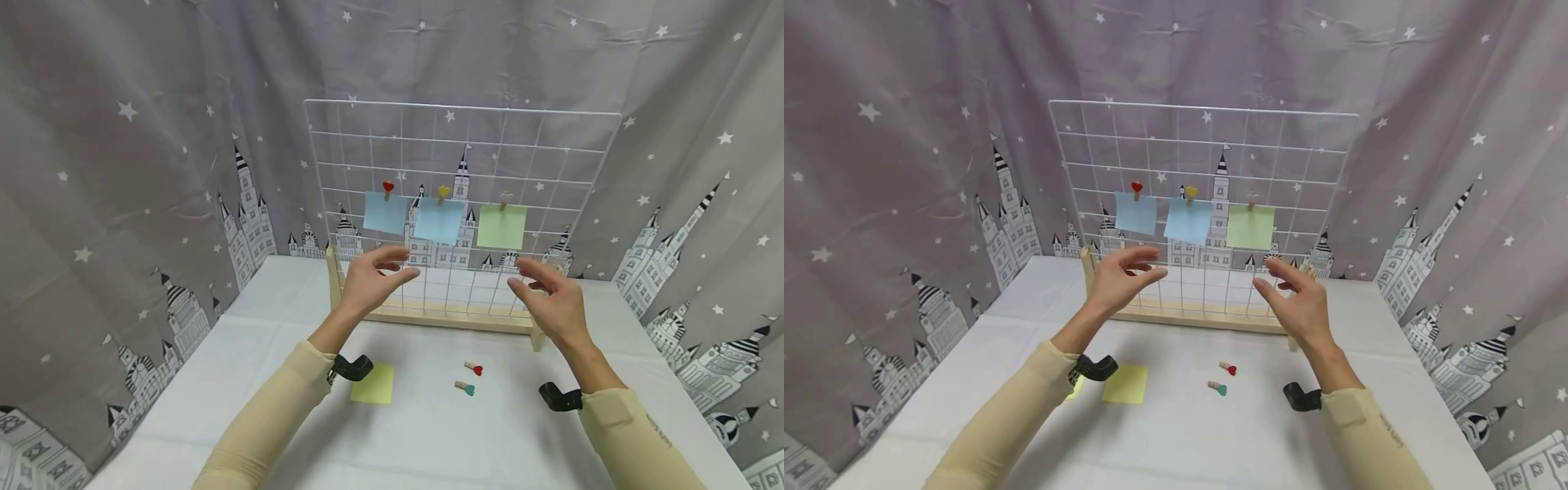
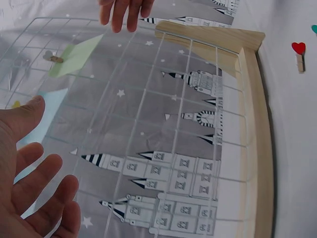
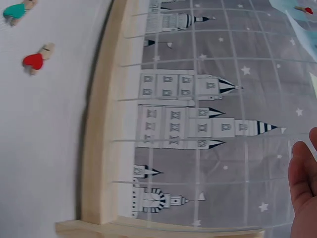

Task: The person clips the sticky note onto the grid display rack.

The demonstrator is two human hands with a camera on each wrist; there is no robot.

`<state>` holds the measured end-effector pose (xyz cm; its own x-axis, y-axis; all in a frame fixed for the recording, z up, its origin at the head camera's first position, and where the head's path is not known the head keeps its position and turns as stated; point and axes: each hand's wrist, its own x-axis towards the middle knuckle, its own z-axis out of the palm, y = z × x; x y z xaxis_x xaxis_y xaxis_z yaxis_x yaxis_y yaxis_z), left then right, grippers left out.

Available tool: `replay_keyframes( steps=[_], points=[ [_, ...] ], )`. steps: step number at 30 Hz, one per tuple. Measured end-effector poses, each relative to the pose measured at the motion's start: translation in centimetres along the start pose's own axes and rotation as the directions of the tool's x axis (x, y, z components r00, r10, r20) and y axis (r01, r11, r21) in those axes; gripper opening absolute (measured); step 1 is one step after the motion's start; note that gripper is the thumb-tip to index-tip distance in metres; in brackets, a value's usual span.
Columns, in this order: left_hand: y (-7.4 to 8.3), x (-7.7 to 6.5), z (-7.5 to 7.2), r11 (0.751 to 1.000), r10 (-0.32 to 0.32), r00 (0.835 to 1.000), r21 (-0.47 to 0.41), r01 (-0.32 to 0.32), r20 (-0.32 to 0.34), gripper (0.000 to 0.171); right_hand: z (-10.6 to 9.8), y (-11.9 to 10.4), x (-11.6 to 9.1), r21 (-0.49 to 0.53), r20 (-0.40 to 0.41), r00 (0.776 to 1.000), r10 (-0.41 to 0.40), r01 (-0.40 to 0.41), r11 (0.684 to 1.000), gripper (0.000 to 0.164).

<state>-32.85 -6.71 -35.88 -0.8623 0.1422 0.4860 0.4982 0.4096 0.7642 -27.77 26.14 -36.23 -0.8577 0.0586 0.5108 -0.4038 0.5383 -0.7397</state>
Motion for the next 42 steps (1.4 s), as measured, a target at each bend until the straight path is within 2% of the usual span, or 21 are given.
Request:
replay_keyframes(
  steps=[9, 18, 24, 30, 34, 42],
  points=[
    [-1.5, -1.4, -0.9, 0.998, -0.060, 0.998, -0.026, 0.060, 0.002, 0.044, 1.0, 1.8, -1.7, 0.035, 0.029, 0.993, 0.117, -0.118, 0.992, 0.050],
    [-2.9, -2.5, -1.2, 0.993, -0.112, 0.994, -0.026, 0.112, 0.004, 0.043, 2.4, 3.2, -3.3, 0.043, 0.047, 0.983, 0.179, -0.181, 0.982, 0.048],
    [-4.2, -3.5, -1.2, 0.988, -0.154, 0.988, -0.031, 0.154, 0.004, 0.043, 3.2, 4.1, -4.6, 0.055, 0.057, 0.974, 0.221, -0.224, 0.973, 0.047],
    [-5.1, -4.7, -1.0, 0.982, -0.189, 0.982, -0.004, 0.189, 0.007, 0.046, 3.9, 4.7, -5.7, 0.070, 0.081, 0.954, 0.287, -0.293, 0.954, 0.049],
    [-5.7, -5.3, -0.8, 0.979, -0.206, 0.979, 0.010, 0.205, 0.011, 0.046, 4.2, 5.1, -6.2, 0.066, 0.083, 0.951, 0.299, -0.305, 0.950, 0.050],
    [-6.3, -6.5, -0.7, 0.970, -0.243, 0.970, -0.016, 0.243, 0.015, 0.043, 4.8, 5.9, -7.0, 0.024, 0.089, 0.937, 0.339, -0.342, 0.939, 0.052]
  ],
)
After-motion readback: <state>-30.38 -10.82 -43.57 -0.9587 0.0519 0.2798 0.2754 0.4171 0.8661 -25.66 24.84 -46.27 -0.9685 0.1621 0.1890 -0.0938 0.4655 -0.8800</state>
